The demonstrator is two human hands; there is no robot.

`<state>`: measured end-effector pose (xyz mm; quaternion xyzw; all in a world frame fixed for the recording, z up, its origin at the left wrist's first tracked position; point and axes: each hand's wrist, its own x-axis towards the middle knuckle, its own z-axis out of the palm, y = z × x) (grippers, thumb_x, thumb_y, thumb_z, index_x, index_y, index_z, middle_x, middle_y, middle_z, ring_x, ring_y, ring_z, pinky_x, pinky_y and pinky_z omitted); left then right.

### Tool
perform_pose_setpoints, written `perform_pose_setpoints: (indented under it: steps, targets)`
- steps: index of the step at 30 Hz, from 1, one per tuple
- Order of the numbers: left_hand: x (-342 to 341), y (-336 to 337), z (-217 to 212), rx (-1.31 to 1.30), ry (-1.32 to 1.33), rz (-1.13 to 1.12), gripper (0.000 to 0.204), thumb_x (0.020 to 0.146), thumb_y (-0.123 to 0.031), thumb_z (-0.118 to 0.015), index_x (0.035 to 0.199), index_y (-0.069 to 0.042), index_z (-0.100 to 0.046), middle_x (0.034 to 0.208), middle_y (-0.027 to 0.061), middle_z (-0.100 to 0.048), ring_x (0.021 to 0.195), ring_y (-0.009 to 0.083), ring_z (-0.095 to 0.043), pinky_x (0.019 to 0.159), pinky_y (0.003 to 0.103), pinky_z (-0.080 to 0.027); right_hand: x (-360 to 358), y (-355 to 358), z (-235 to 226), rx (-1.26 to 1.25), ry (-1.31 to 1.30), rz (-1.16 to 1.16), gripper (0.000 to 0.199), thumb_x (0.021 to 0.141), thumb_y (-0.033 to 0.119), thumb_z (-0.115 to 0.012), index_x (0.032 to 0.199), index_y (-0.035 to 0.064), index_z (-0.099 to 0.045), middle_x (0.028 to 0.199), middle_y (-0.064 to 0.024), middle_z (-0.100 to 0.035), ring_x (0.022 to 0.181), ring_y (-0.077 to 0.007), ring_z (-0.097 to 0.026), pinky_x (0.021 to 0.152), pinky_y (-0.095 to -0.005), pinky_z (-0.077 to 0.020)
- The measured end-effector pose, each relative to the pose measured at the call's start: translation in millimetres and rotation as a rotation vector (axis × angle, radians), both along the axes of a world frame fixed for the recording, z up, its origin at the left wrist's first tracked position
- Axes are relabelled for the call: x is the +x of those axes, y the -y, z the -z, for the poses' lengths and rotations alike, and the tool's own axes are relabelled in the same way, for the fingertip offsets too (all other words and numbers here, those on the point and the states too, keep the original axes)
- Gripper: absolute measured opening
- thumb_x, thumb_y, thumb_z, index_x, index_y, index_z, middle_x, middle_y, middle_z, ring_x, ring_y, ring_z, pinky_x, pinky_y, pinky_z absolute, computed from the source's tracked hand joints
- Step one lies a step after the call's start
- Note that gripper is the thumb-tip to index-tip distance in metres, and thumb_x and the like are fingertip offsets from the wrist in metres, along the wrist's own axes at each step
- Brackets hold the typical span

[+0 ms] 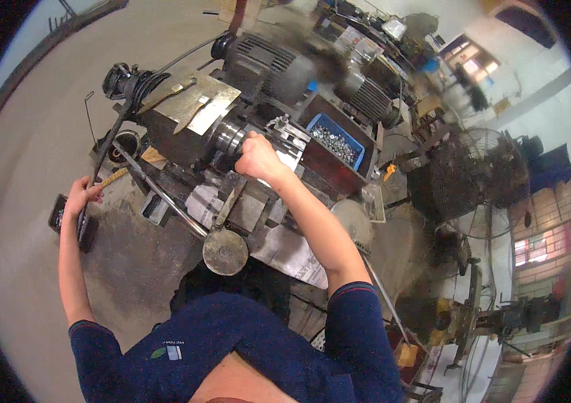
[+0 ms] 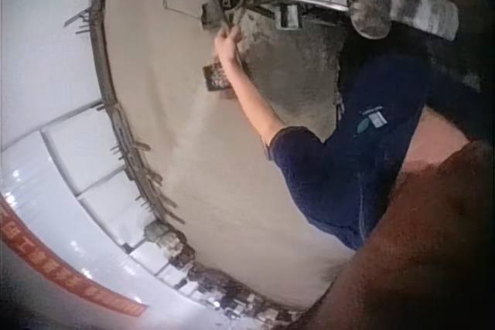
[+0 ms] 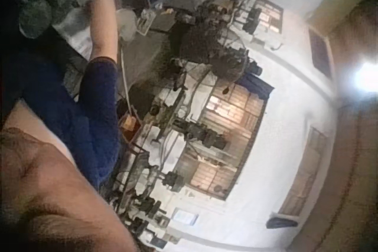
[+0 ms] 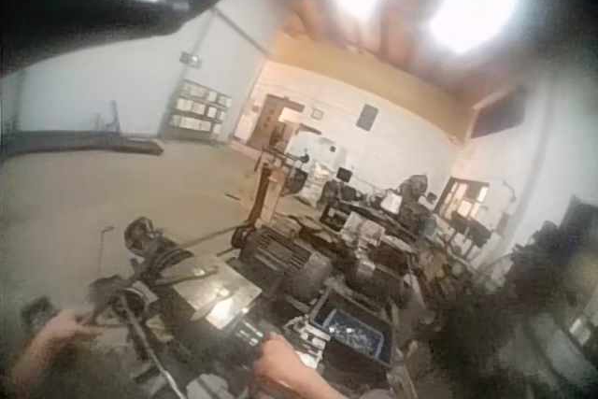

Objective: The person operates a bench-mounted machine by inserting small metal parts, pulling a lever to activate the cycle, and collecting the processed parts into a perforated tray. The person repeats this sequence continuously throughout the clip.

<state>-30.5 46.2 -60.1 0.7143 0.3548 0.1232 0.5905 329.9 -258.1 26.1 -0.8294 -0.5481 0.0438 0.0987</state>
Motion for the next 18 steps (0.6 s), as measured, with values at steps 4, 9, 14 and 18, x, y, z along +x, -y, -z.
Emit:
perform_pose_setpoints:
  steps: [4,9,14,18]
  targets:
    - [-2,2,2,0.008,0.021,-0.015,0.025,0.076,-0.014,-0.062,0.091,0.004,-0.056,0.071,0.0075,-0.059,0.059,0.0132,-0.057,0.056,0.026,-0.048,-1,-9,4,0.083,-0.101,0.033,0.029,0.051,0.02,-0.058,0.069,-0.0022,-0.066,0.086,-0.023,-0.055,0.085,-0.0357,-0.054,0.077,-0.037,-0.0456]
    - [-3,-1,10,0.03,0.026,-0.008,0.023,0.076,-0.014,-0.062,0.089,0.004,-0.056,0.069,0.0072,-0.059,0.059,0.0132,-0.057,0.055,0.026,-0.048,3,-15,9,0.157,-0.18,0.086,0.021,0.05,0.017,-0.059,0.055,-0.0031,-0.057,0.063,-0.0232,-0.055,0.063,-0.038,-0.057,0.06,-0.0401,-0.0477]
    - [-1,4,1,0.045,0.024,-0.008,0.022,0.075,-0.014,-0.062,0.088,0.004,-0.057,0.07,0.0077,-0.059,0.059,0.0134,-0.057,0.055,0.027,-0.048,28,-15,14,0.26,-0.021,-0.206,0.01,0.054,0.012,-0.059,0.057,0.0028,-0.06,0.052,-0.0144,-0.054,0.05,-0.027,-0.055,0.047,-0.0345,-0.0423]
    - [0,4,0,0.062,-0.001,-0.004,0.022,0.075,-0.014,-0.062,0.087,0.004,-0.057,0.07,0.0082,-0.06,0.058,0.0135,-0.057,0.055,0.027,-0.048,47,-17,20,0.335,-0.287,-0.154,0.011,0.061,0.01,-0.058,0.054,0.0023,-0.058,0.053,-0.0105,-0.056,0.048,-0.018,-0.055,0.047,-0.0304,-0.0424]
